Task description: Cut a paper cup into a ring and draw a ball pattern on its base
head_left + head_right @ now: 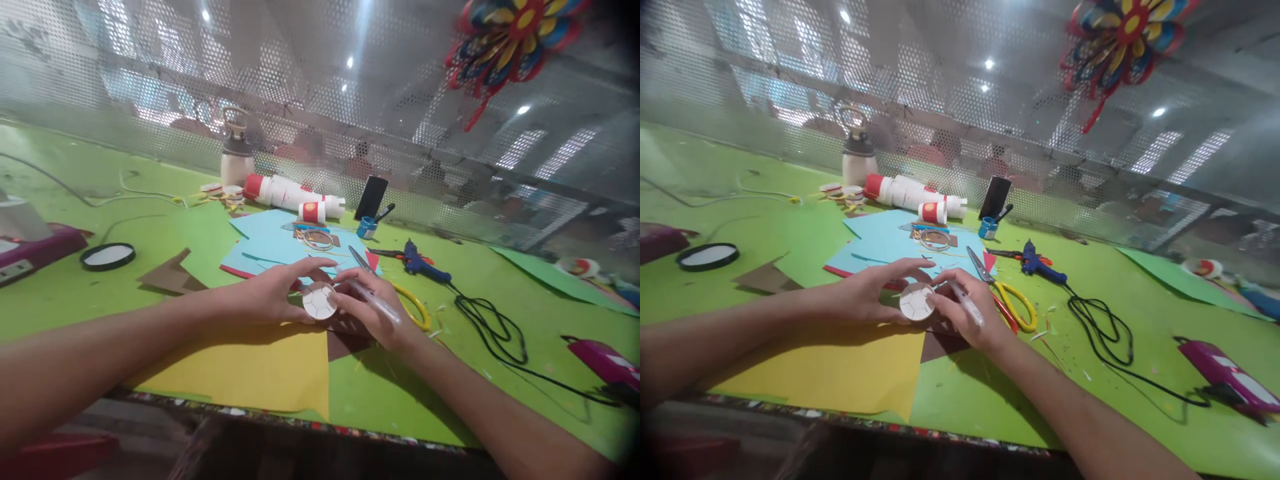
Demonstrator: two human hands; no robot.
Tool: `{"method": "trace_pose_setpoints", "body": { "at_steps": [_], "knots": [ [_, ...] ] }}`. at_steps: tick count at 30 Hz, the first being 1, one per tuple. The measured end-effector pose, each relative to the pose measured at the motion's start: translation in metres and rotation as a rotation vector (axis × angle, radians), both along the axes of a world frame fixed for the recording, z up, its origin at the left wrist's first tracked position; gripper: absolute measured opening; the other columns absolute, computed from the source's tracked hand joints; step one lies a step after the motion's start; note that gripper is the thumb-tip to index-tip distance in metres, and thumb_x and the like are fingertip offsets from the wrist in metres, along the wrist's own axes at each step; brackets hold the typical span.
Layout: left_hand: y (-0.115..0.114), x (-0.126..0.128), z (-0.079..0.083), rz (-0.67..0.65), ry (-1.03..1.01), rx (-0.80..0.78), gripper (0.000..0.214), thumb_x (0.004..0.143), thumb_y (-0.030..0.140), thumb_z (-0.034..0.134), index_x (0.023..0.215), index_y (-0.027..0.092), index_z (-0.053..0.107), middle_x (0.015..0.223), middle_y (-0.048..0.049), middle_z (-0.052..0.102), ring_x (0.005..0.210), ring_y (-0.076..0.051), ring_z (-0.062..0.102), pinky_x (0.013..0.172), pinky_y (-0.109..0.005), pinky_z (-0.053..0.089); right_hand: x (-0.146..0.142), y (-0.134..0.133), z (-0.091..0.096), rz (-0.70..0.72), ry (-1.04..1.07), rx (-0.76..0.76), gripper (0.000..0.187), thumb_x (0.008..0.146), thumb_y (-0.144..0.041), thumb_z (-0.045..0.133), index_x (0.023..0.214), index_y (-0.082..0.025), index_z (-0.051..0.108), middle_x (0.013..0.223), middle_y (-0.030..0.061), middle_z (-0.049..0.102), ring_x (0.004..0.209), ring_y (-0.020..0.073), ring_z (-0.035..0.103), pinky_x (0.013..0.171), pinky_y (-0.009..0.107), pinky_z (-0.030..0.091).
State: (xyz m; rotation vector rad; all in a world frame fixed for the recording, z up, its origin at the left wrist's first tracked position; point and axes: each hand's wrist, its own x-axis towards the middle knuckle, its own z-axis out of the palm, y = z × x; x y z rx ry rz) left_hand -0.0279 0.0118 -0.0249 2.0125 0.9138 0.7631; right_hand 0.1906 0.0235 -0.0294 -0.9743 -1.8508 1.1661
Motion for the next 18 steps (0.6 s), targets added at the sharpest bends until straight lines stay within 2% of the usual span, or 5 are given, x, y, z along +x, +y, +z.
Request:
{"method": "trace_pose_setpoints", "body": {
  "at_steps": [4,9,14,18],
  "knots": [
    [0.004,0.001,-0.006,0.024,-0.008,0.064,0.077,0.074,0.03,0.073,0.141,0.026,0.038,0.141,-0.0096,0.051,0.116,-0.025,0.059,0.097,-0.038,0.048,-0.001,0.003,-0.004,-0.007,0.104,-0.131,0.025,0.079,-0.036,0.072,0.096,-0.022,0.06,0.063,-0.0041,0.061,0.055,0.0124,0.054,0.051,0.024,0.041],
    [0.007,0.003,-0.011,0.109,0.008,0.095,0.073,0.073,0.031,0.073,0.138,0.021,0.043,0.142,-0.0123,0.049,0.116,-0.024,0.058,0.098,-0.039,0.048,-0.002,0.007,-0.008,-0.053,0.154,-0.115,0.027,0.076,-0.034,0.075,0.095,-0.02,0.06,0.064,-0.0039,0.063,0.058,0.012,0.057,0.056,0.024,0.042],
    [0.008,0.003,-0.011,0.099,0.051,0.109,0.058,0.071,0.033,0.074,0.124,0.018,0.054,0.123,-0.0099,0.062,0.109,-0.023,0.06,0.094,-0.038,0.048,-0.004,0.007,-0.009,-0.055,0.172,-0.107,0.03,0.074,-0.033,0.077,0.096,-0.02,0.061,0.066,-0.0038,0.065,0.061,0.0121,0.059,0.06,0.024,0.043],
    [0.009,0.004,-0.01,0.091,0.037,0.108,0.048,0.07,0.028,0.074,0.115,0.018,0.058,0.112,-0.0068,0.065,0.102,-0.021,0.061,0.089,-0.035,0.049,-0.003,0.005,-0.007,-0.046,0.164,-0.092,0.029,0.076,-0.034,0.076,0.097,-0.019,0.062,0.064,-0.0034,0.065,0.061,0.0123,0.06,0.06,0.024,0.044]
  ]
}}
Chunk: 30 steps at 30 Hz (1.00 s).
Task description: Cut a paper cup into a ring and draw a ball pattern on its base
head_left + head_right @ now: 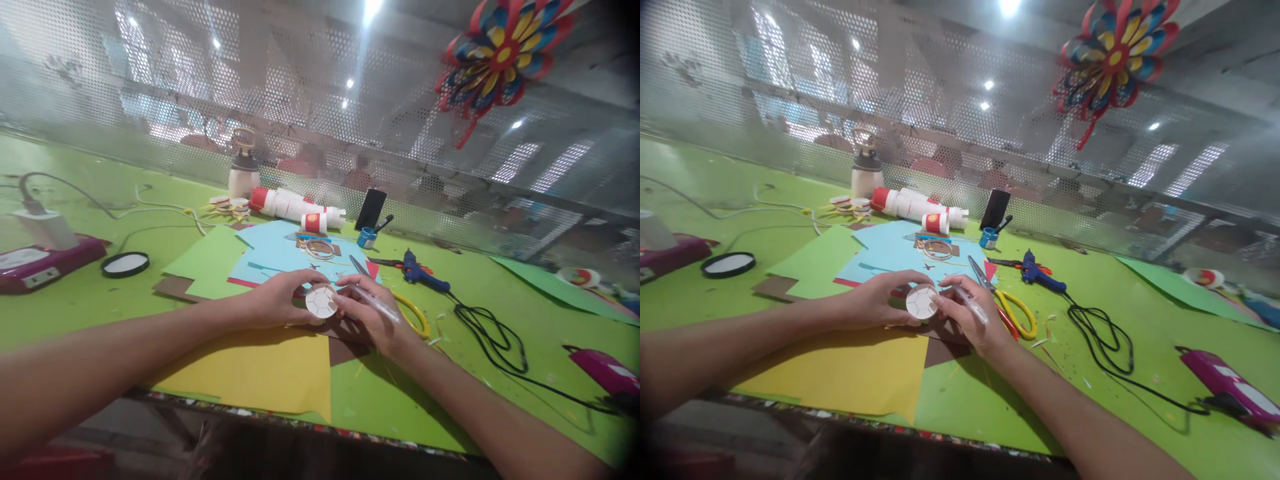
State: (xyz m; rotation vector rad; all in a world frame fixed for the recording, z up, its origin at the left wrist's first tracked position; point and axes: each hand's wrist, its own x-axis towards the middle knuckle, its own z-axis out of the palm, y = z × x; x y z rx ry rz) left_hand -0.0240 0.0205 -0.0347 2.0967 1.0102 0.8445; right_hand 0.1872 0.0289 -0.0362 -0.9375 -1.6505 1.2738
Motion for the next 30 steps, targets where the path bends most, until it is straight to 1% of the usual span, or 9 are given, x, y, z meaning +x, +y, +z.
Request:
{"method": "trace_pose_setpoints", "body": {
  "at_steps": [2,6,11,15,19,22,25,28,30],
  "knots": [
    [0.0,-0.001,0.0,0.007,0.004,-0.008,0.049,0.07,0.029,0.074,0.115,0.019,0.058,0.113,-0.0063,0.065,0.102,-0.021,0.061,0.089,-0.035,0.048,0.002,0.0,0.003,-0.014,-0.001,0.008,0.028,0.079,-0.035,0.073,0.099,-0.019,0.062,0.066,-0.0021,0.066,0.062,0.013,0.06,0.059,0.025,0.046],
    [0.001,-0.002,0.001,0.017,0.093,-0.015,0.053,0.067,0.034,0.076,0.115,0.02,0.059,0.112,-0.0063,0.066,0.099,-0.023,0.061,0.086,-0.036,0.047,0.007,0.006,0.006,-0.071,0.045,0.03,0.032,0.084,-0.041,0.066,0.106,-0.02,0.058,0.079,0.0017,0.069,0.068,0.0155,0.064,0.055,0.025,0.048],
    [0.0,-0.002,0.003,0.026,0.202,-0.034,0.056,0.066,0.034,0.076,0.116,0.019,0.059,0.111,-0.0074,0.066,0.1,-0.025,0.061,0.083,-0.034,0.047,0.011,0.022,0.002,-0.138,0.104,0.065,0.04,0.086,-0.049,0.059,0.112,-0.019,0.056,0.072,0.0003,0.066,0.061,0.014,0.062,0.064,0.031,0.054],
    [0.0,-0.001,0.005,0.015,0.229,-0.017,0.056,0.067,0.035,0.074,0.119,0.019,0.06,0.116,-0.0081,0.065,0.105,-0.026,0.059,0.089,-0.035,0.045,0.014,0.026,0.003,-0.171,0.054,0.136,0.045,0.083,-0.049,0.063,0.115,-0.017,0.059,0.074,0.0016,0.067,0.063,0.014,0.063,0.066,0.03,0.054],
    [0.001,-0.002,0.005,-0.001,0.26,0.021,0.054,0.069,0.035,0.073,0.119,0.019,0.06,0.117,-0.0082,0.065,0.107,-0.026,0.059,0.091,-0.036,0.044,0.016,0.028,0.007,-0.227,-0.04,0.233,0.046,0.086,-0.052,0.056,0.116,-0.017,0.061,0.072,0.0017,0.066,0.059,0.0135,0.061,0.064,0.031,0.054],
    [0.001,-0.003,0.004,-0.001,0.259,0.029,0.053,0.071,0.038,0.071,0.119,0.02,0.06,0.119,-0.0084,0.064,0.108,-0.027,0.058,0.091,-0.036,0.044,0.022,0.032,0.009,-0.262,-0.158,0.362,0.04,0.087,-0.047,0.056,0.112,-0.016,0.065,0.074,0.0026,0.066,0.067,0.0161,0.063,0.071,0.034,0.054],
    [0.001,-0.003,0.003,-0.016,0.246,0.039,0.054,0.073,0.043,0.07,0.121,0.02,0.059,0.122,-0.0083,0.064,0.111,-0.027,0.057,0.094,-0.037,0.044,0.03,0.039,0.009,-0.285,-0.295,0.471,0.032,0.086,-0.035,0.057,0.112,-0.017,0.065,0.085,0.0062,0.07,0.08,0.0198,0.064,0.081,0.037,0.051],
    [0.002,-0.004,0.002,0.0,0.235,0.017,0.058,0.071,0.045,0.071,0.123,0.021,0.059,0.122,-0.0083,0.064,0.112,-0.028,0.057,0.094,-0.039,0.044,0.036,0.046,0.006,-0.266,-0.438,0.53,0.033,0.084,-0.023,0.058,0.116,-0.019,0.064,0.097,0.0082,0.072,0.089,0.0223,0.063,0.083,0.039,0.05],
    [0.003,-0.005,0.001,0.027,0.206,-0.03,0.064,0.069,0.048,0.072,0.125,0.022,0.058,0.124,-0.0079,0.063,0.113,-0.029,0.057,0.095,-0.039,0.044,0.038,0.051,0.004,-0.248,-0.53,0.56,0.034,0.082,-0.018,0.059,0.115,-0.02,0.065,0.101,0.0081,0.072,0.094,0.0239,0.061,0.084,0.039,0.049]
  ]
}}
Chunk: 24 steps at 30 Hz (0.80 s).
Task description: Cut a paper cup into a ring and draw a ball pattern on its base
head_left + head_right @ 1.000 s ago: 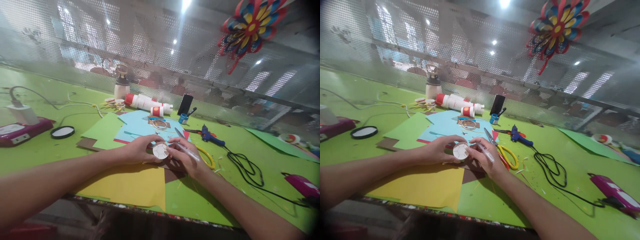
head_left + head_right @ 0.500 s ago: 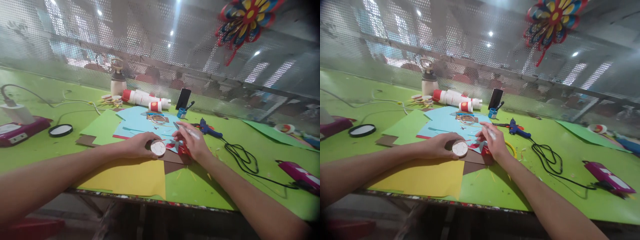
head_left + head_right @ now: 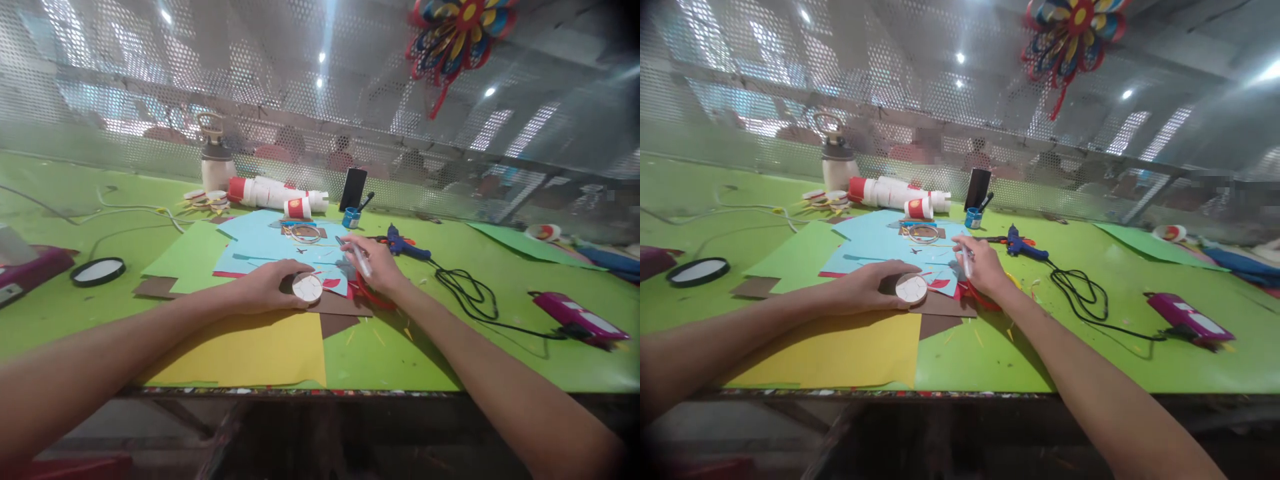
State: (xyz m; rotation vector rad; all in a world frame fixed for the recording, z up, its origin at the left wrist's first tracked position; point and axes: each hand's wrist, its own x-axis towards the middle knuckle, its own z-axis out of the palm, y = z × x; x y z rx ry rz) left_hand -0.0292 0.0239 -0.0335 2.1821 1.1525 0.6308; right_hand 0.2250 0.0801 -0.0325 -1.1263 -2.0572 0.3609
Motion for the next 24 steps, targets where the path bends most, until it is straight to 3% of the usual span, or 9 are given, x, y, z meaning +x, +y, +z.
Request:
{"method": "trace_pose_setpoints", "body": {
  "at_steps": [12,17,24],
  "knots": [
    [0.007,-0.006,-0.001,0.053,-0.103,-0.074,0.054,0.071,0.041,0.072,0.117,0.018,0.055,0.122,-0.0103,0.064,0.111,-0.026,0.062,0.094,-0.039,0.051,0.003,0.001,-0.002,-0.005,-0.358,0.09,0.036,0.082,-0.02,0.066,0.119,-0.015,0.066,0.11,0.0163,0.066,0.105,0.0292,0.053,0.092,0.044,0.045],
    [0.013,-0.012,-0.008,0.072,-0.137,-0.056,0.049,0.07,0.039,0.073,0.112,0.019,0.058,0.121,-0.0103,0.061,0.11,-0.025,0.062,0.095,-0.038,0.051,0.006,0.004,-0.005,-0.022,-0.376,0.077,0.036,0.085,-0.023,0.063,0.12,-0.015,0.065,0.109,0.0159,0.066,0.103,0.0278,0.055,0.09,0.042,0.046],
    [0.011,-0.008,0.0,0.065,-0.09,0.03,0.04,0.071,0.034,0.07,0.108,0.018,0.064,0.114,-0.0092,0.061,0.102,-0.024,0.062,0.089,-0.035,0.052,0.002,0.004,-0.009,-0.029,-0.318,0.081,0.031,0.089,-0.024,0.058,0.117,-0.016,0.065,0.106,0.015,0.066,0.096,0.0266,0.057,0.086,0.043,0.048]
  ]
}}
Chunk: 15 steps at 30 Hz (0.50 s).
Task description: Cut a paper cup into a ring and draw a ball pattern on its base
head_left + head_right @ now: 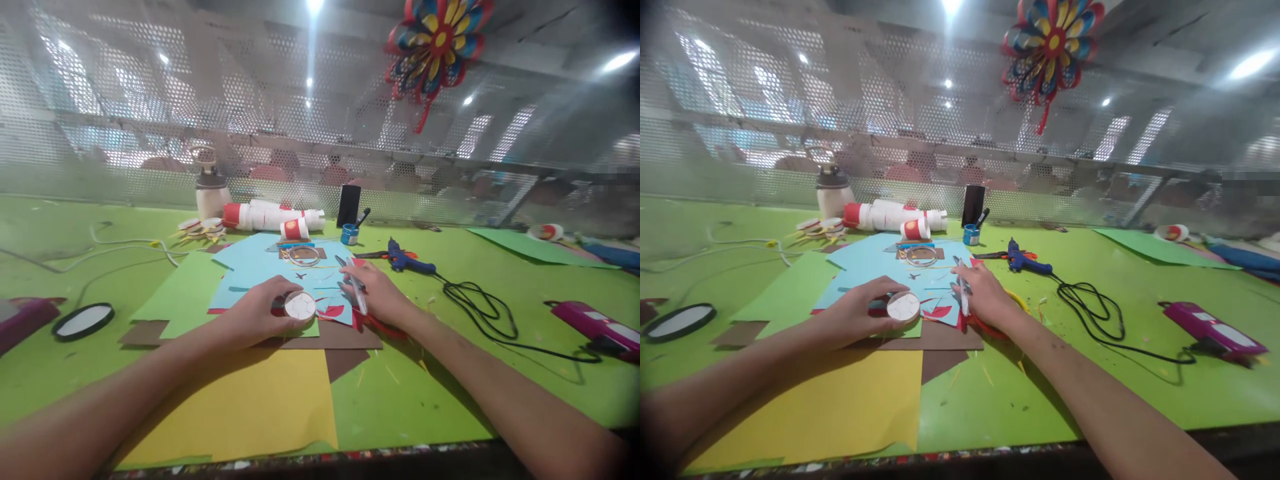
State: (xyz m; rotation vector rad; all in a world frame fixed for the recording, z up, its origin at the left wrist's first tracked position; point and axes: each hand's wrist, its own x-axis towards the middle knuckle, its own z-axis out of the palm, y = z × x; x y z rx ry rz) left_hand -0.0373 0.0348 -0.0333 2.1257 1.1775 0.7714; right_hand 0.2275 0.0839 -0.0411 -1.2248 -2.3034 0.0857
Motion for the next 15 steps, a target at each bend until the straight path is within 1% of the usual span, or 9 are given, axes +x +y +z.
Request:
{"method": "trace_pose_setpoints", "body": {
  "at_steps": [3,7,9,11,13,15],
  "knots": [
    [-0.002,0.002,0.001,0.007,0.031,0.026,0.041,0.072,0.033,0.071,0.109,0.019,0.063,0.115,-0.0086,0.061,0.104,-0.024,0.061,0.09,-0.035,0.051,-0.003,-0.004,0.001,0.011,0.031,0.002,0.029,0.089,-0.025,0.057,0.116,-0.016,0.066,0.102,0.0136,0.067,0.093,0.0263,0.058,0.084,0.042,0.049],
    [0.002,-0.001,-0.002,0.022,-0.018,0.032,0.044,0.073,0.035,0.069,0.113,0.018,0.061,0.118,-0.0088,0.06,0.104,-0.023,0.062,0.09,-0.034,0.052,-0.003,-0.008,0.004,0.025,0.069,-0.004,0.031,0.089,-0.026,0.057,0.118,-0.019,0.065,0.102,0.0115,0.067,0.097,0.0268,0.058,0.087,0.042,0.049],
    [0.005,-0.003,-0.002,0.052,0.012,0.058,0.047,0.073,0.036,0.069,0.116,0.018,0.06,0.12,-0.0091,0.06,0.107,-0.024,0.061,0.093,-0.035,0.05,-0.002,-0.008,0.005,0.021,0.081,-0.017,0.032,0.087,-0.026,0.058,0.117,-0.019,0.065,0.103,0.0115,0.066,0.098,0.0275,0.058,0.088,0.043,0.048],
    [0.007,-0.005,0.001,0.101,0.053,0.095,0.047,0.073,0.04,0.068,0.114,0.018,0.062,0.117,-0.0086,0.062,0.107,-0.025,0.06,0.094,-0.037,0.049,-0.001,-0.007,0.004,0.01,0.087,-0.037,0.032,0.086,-0.026,0.059,0.117,-0.019,0.065,0.104,0.0123,0.065,0.097,0.0277,0.058,0.086,0.043,0.049],
    [0.008,-0.006,0.004,0.146,0.071,0.088,0.049,0.072,0.044,0.068,0.113,0.018,0.063,0.116,-0.0085,0.062,0.107,-0.025,0.06,0.094,-0.037,0.049,-0.001,-0.007,0.003,-0.002,0.091,-0.059,0.033,0.086,-0.027,0.06,0.117,-0.019,0.066,0.106,0.0131,0.063,0.096,0.0276,0.058,0.085,0.042,0.048],
    [0.009,-0.006,0.007,0.191,0.086,0.072,0.05,0.07,0.044,0.069,0.112,0.017,0.064,0.116,-0.0087,0.062,0.107,-0.025,0.06,0.094,-0.036,0.049,-0.001,-0.006,0.002,-0.006,0.092,-0.084,0.032,0.085,-0.027,0.062,0.116,-0.02,0.067,0.104,0.0127,0.062,0.093,0.0269,0.058,0.083,0.041,0.049]
  ]
}}
